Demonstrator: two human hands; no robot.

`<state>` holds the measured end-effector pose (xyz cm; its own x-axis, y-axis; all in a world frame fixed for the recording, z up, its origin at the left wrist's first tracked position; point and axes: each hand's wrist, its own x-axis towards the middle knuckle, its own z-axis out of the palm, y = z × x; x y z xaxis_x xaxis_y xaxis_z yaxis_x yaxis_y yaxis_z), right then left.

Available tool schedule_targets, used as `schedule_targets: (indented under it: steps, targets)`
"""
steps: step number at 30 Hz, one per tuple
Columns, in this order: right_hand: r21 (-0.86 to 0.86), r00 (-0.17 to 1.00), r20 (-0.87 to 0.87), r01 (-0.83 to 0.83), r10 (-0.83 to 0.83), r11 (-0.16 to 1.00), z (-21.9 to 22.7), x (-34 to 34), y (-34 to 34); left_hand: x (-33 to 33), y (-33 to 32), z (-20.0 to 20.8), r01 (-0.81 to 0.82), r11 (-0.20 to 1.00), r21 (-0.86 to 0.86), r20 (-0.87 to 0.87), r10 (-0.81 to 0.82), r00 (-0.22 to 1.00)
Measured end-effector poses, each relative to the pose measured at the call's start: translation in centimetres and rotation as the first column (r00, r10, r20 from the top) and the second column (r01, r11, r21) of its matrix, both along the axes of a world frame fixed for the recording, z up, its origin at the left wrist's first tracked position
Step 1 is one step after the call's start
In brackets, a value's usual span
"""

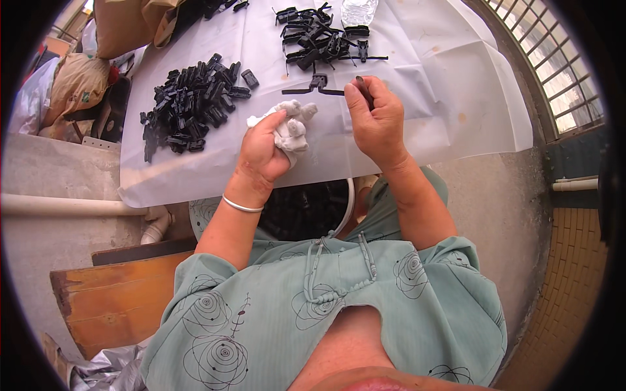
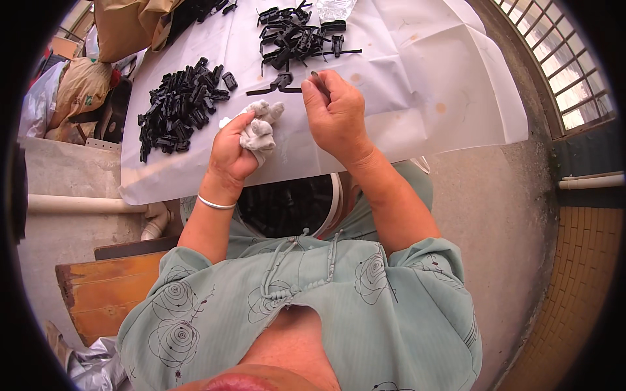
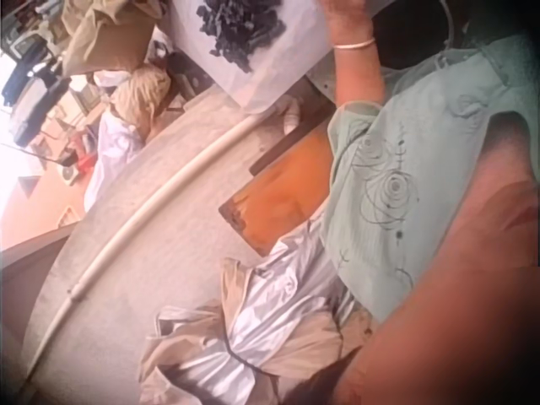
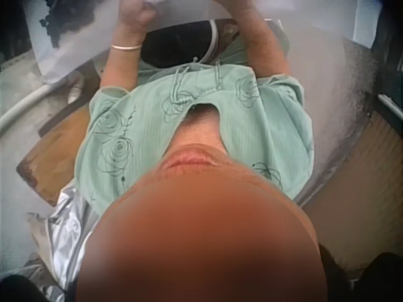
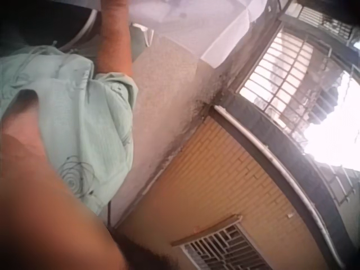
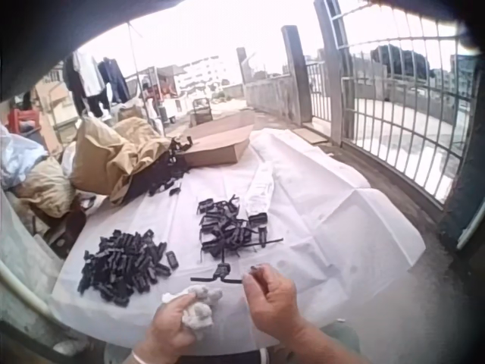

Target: Cleaning small black plastic components by wiping them with a white cloth.

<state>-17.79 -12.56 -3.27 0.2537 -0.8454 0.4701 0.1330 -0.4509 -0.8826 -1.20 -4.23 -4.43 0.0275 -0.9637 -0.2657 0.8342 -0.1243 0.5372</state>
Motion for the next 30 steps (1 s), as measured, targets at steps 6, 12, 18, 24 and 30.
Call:
schedule_targets:
  steps: [6, 12, 18, 24, 30]
  targets:
    - [-0.049, 0.977, -0.102, -0.195, 0.189, 0.980, -0.9, 0.5, 0.8, -0.7, 0.0, 1.4, 0.013, 0.982, -0.190, -0.241, -0.059, 0.969]
    - [-0.340, 0.981, -0.159, -0.162, 0.113, 0.926, 0.0, 0.7, 1.7, -2.8, 0.3, 3.5, -0.073, 0.968, -0.239, 0.814, 0.241, 0.528]
    - [0.174, 0.966, -0.081, -0.229, 0.246, 0.958, 0.2, 0.7, 0.8, -3.2, 1.1, 3.5, 0.138, 0.976, -0.168, 0.746, 0.034, 0.665]
    - [0.149, 0.924, -0.056, -0.366, 0.377, 0.919, 0.4, 0.0, 0.1, -3.7, 0.7, 4.3, 0.063, 0.992, -0.109, 0.859, 0.062, 0.507]
    - [-0.139, 0.923, -0.247, -0.335, 0.295, 0.932, -0.6, 0.6, 0.6, -4.2, 0.6, 4.0, -0.052, 0.989, -0.140, 0.907, 0.149, 0.393]
